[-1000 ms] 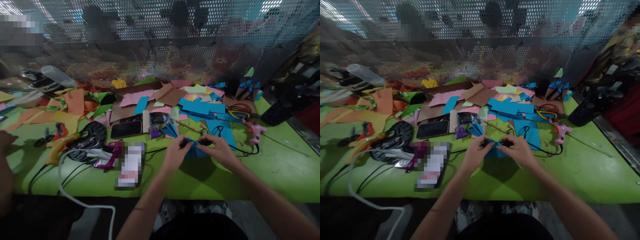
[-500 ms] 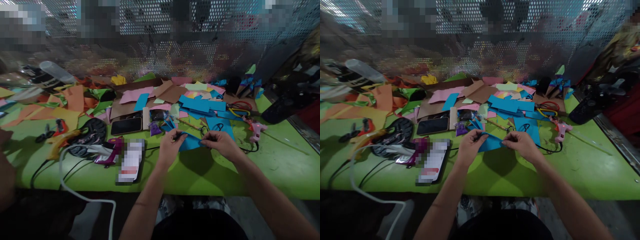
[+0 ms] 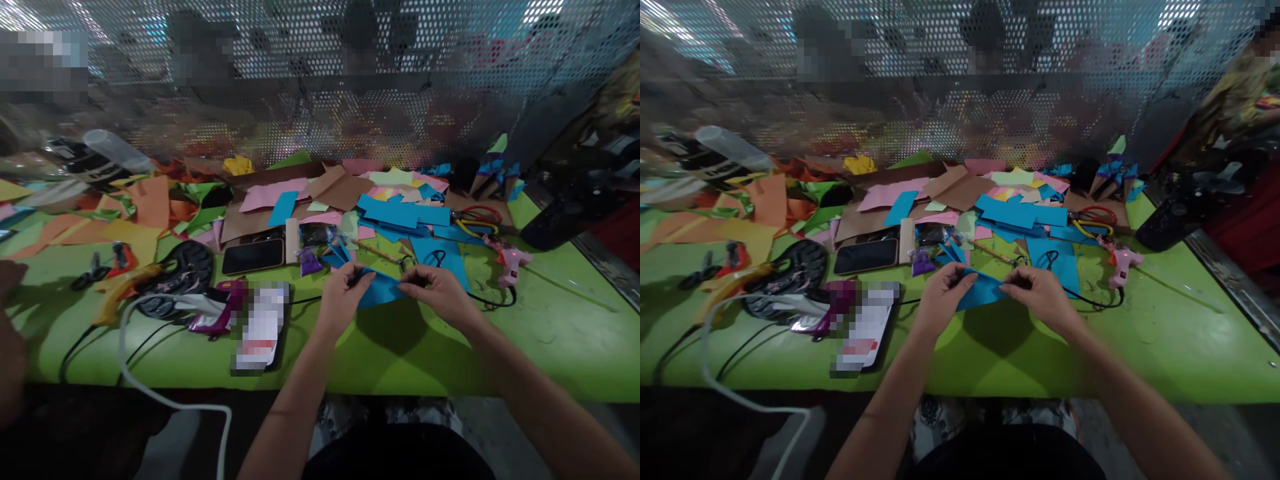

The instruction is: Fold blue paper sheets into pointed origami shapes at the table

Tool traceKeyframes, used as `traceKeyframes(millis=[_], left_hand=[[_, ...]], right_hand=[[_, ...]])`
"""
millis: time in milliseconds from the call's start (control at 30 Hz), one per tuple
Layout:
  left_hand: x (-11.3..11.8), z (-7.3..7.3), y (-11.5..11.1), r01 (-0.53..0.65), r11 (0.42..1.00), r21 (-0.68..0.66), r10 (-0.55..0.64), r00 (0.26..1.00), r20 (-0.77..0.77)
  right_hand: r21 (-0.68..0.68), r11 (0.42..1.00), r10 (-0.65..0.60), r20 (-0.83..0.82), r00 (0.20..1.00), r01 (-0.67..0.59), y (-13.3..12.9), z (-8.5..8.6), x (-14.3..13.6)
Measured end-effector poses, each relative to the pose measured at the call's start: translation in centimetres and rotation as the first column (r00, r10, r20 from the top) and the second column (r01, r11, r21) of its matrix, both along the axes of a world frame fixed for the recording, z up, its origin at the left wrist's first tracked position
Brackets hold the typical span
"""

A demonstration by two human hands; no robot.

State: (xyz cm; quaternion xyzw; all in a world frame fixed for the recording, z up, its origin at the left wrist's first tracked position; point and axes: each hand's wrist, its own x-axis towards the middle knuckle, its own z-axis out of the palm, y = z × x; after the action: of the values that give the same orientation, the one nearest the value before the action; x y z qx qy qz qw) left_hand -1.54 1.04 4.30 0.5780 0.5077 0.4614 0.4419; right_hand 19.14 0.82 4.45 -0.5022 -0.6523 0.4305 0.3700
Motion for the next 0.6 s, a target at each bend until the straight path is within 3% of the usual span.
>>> traceKeyframes(millis=[233,400,600], left_hand=[[-0.10,-0.29,0.08,0.008,1.000,0.007,-0.009,0.999,0.043],[-0.01,-0.20,-0.13,-0.010,0.998,0.061,0.011,1.000,-0.013],[0.53,-0.69,-0.31,0.176,0.978,0.108,-0.150,0.965,-0.215]], right_hand=[[-0.022,1.000,0.022,0.021,1.000,-0.021,0.34,-0.35,0.22],[0.024,0.996,0.081,0.134,0.988,-0.085,0.00,-0.15,0.23],[0.094,0.990,0.090,0.152,0.984,-0.105,-0.32,-0.04,-0.31]])
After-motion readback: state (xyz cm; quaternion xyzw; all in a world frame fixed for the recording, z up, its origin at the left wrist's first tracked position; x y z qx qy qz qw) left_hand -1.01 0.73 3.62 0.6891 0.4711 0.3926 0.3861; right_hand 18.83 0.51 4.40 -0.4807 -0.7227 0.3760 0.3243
